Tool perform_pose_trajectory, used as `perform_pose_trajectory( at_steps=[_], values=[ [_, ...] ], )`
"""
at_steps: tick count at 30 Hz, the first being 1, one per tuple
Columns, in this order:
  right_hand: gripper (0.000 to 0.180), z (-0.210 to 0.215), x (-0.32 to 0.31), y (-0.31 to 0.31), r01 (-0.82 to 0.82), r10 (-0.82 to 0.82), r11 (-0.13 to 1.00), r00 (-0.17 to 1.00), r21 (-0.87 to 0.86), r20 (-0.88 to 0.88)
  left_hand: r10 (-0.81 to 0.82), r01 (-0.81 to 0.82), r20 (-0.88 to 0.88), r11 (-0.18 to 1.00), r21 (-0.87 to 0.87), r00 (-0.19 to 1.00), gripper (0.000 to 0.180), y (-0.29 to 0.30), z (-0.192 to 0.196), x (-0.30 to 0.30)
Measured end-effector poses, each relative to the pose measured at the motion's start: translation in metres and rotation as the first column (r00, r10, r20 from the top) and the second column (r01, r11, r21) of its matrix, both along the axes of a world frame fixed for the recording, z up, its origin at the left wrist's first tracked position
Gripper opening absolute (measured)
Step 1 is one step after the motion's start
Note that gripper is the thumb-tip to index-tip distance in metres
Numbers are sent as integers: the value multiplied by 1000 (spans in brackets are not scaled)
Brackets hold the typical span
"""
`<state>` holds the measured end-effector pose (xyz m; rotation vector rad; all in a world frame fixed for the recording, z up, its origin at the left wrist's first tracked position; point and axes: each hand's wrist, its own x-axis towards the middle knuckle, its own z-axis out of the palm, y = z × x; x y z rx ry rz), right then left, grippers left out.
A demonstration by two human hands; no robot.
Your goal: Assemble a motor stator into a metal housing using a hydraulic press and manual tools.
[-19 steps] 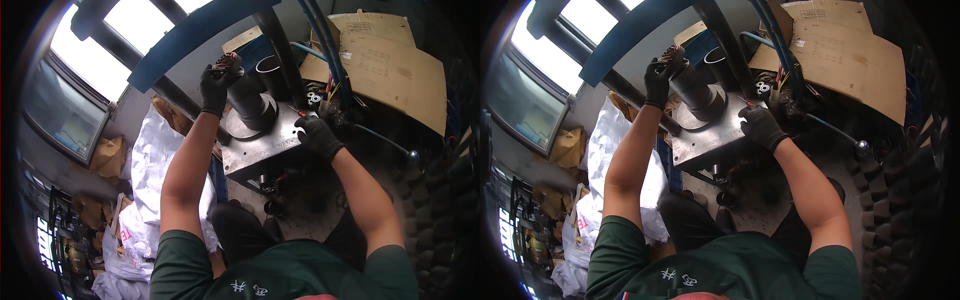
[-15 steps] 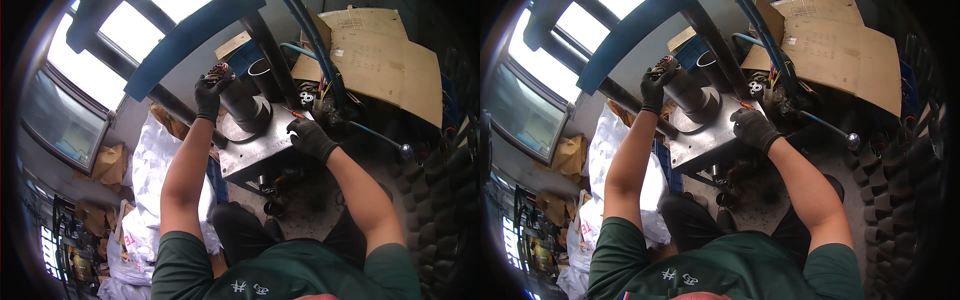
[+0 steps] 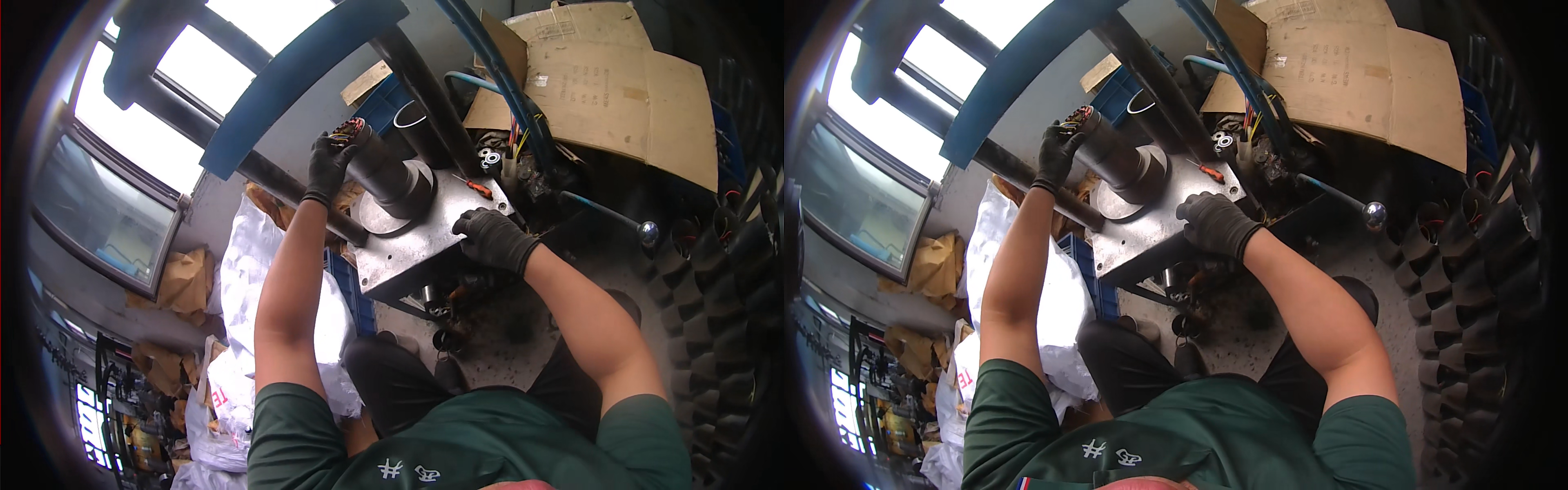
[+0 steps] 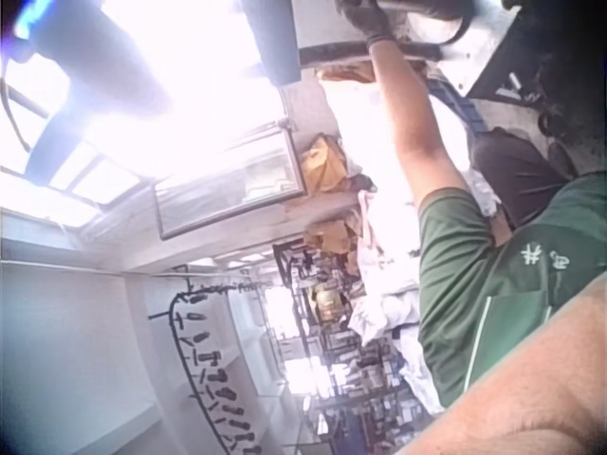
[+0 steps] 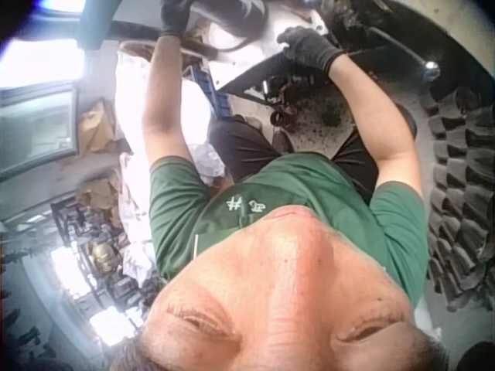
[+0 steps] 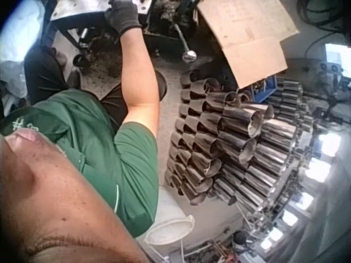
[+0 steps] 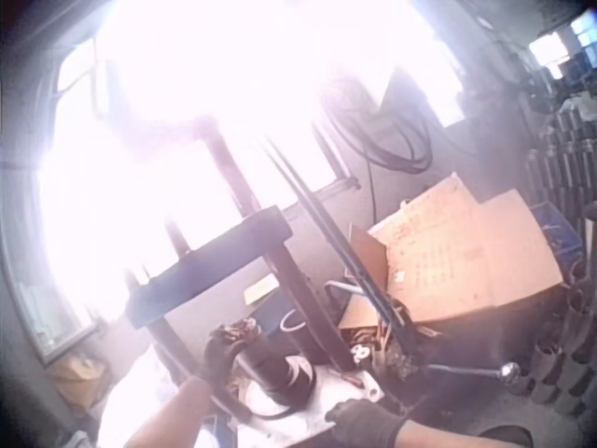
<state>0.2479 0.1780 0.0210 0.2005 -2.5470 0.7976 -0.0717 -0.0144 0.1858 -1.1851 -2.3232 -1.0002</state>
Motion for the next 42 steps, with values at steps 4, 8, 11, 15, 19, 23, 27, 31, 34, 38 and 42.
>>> perform_pose_trajectory(
  at_steps=[4, 8, 11, 15, 19, 23, 27, 31, 34, 38, 42],
  values=[
    [20, 15, 5, -12, -59, 59, 998, 998, 9, -5, -114, -52, -418, 929, -367, 901, 63, -33, 29, -32],
    [18, 7, 16, 0, -43, 42, 999, 999, 19, 31, -74, -16, -232, 932, -362, 970, 58, 1, 32, 19],
    [17, 12, 21, 0, -32, 29, 998, 999, 49, 44, 171, -254, -206, 826, -503, 963, 49, 11, 48, 44],
    [17, 23, 25, -6, -75, 74, 996, 997, 46, 37, -58, -83, -246, 845, -528, 968, 51, -20, 54, -10],
    [22, 30, 32, -5, -115, 106, 987, 991, 116, 84, -74, 92, 73, 952, -293, 995, 54, -17, 34, -27],
    [24, 19, 35, -3, -75, 72, 994, 997, 80, 42, -186, 212, 141, 957, -200, 972, 46, -5, 24, -10],
    [23, 23, 40, -5, -95, 93, 991, 995, 96, 25, -192, 210, 172, 973, -94, 966, 39, -11, 24, -6],
    [19, 29, 45, -6, -131, 128, 989, 991, 72, 39, -189, 191, 64, 981, -37, 980, 38, -15, 16, -12],
    [19, 23, 47, -4, -127, 128, 991, 991, 48, -41, -175, 178, 34, 979, -104, 984, 33, -8, 13, -6],
    [18, 24, 50, -4, -124, 129, 990, 988, 67, -84, -175, 179, 44, 978, -106, 984, 37, -9, 20, -11],
    [18, 28, 54, -3, -103, 100, 989, 995, 107, 29, -81, 31, -161, 955, -295, 984, 45, -1, 20, -3]
  ],
)
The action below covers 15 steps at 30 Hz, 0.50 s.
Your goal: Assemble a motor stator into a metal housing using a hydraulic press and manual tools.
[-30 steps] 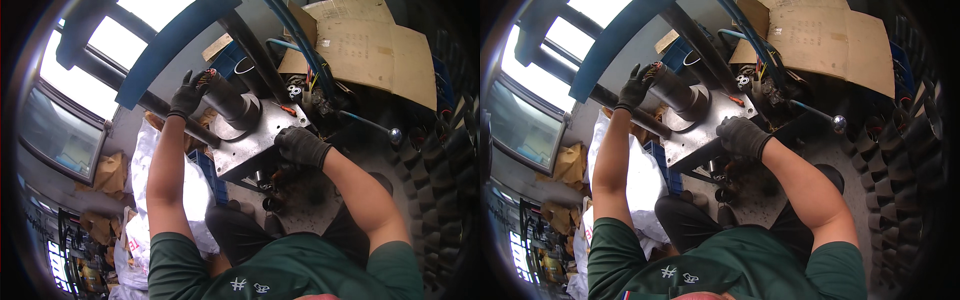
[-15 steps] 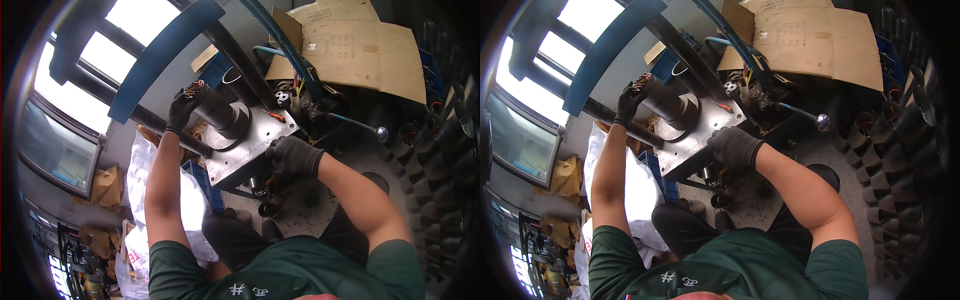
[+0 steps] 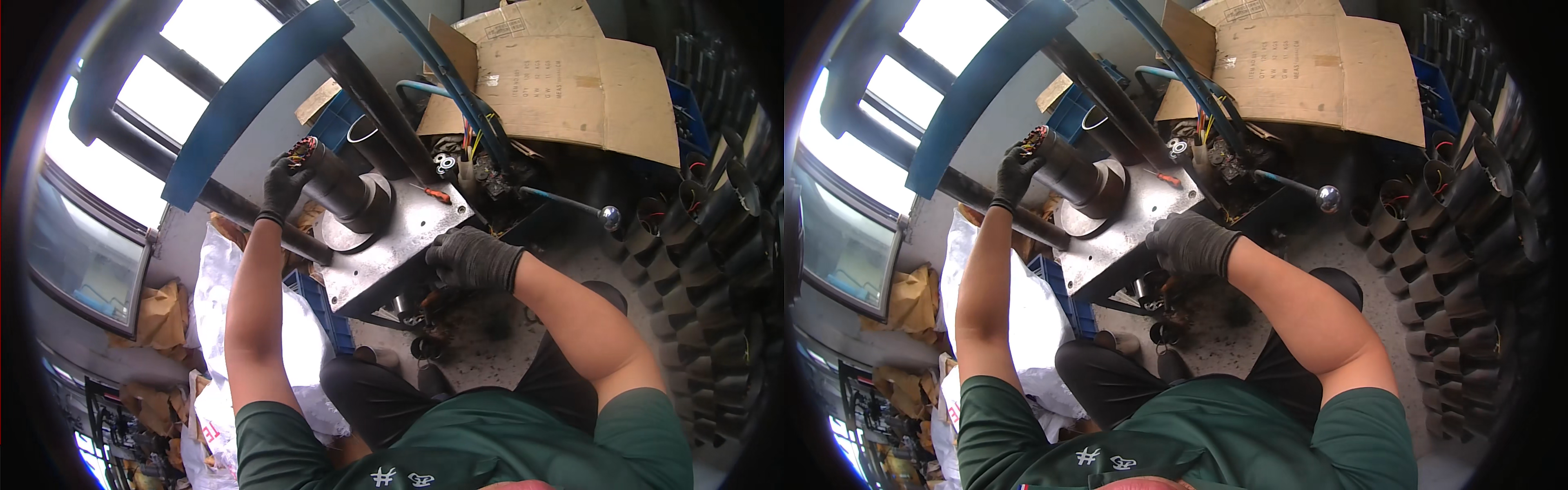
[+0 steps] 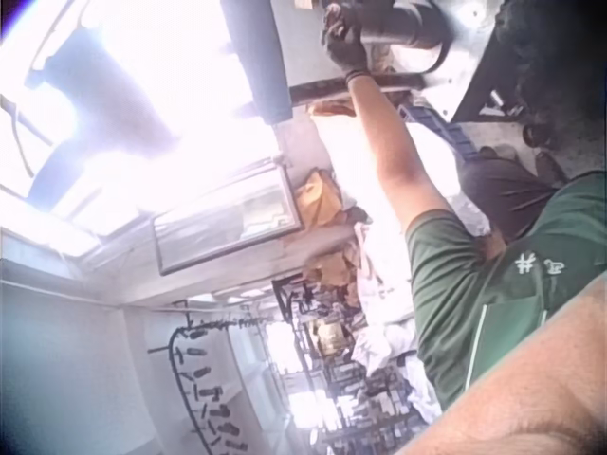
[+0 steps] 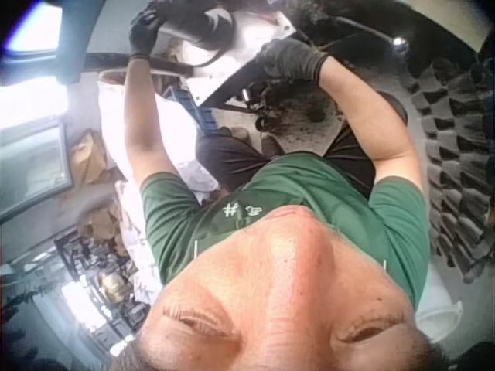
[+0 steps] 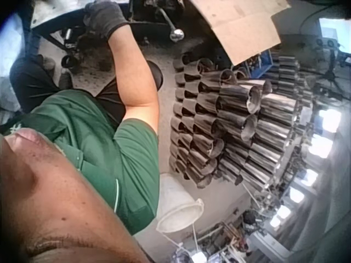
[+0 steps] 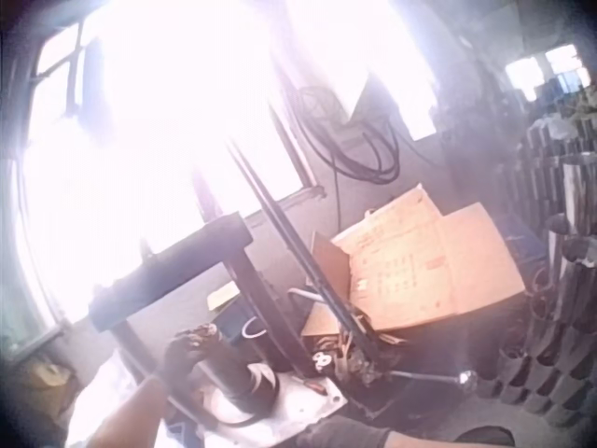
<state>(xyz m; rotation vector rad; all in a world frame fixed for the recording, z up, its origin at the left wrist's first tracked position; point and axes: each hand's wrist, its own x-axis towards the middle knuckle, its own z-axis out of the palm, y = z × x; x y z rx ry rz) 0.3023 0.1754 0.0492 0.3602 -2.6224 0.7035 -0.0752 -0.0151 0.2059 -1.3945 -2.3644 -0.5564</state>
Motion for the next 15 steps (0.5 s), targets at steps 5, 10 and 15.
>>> perform_pose_trajectory(
  at_steps=[5, 10, 15],
  values=[
    [18, 0, 5, -1, -32, 31, 999, 999, -33, -44, -73, 73, 0, 997, 40, 997, 47, -17, 4, -27],
    [21, -15, 6, 9, -51, 51, 999, 999, 0, 8, -512, 512, -33, 853, 103, 859, 41, -2, -23, -47],
    [28, -23, -7, 9, -6, 0, 999, 992, 46, 130, -220, 219, -6, 971, -94, 975, 42, -21, -10, -61]
  ],
)
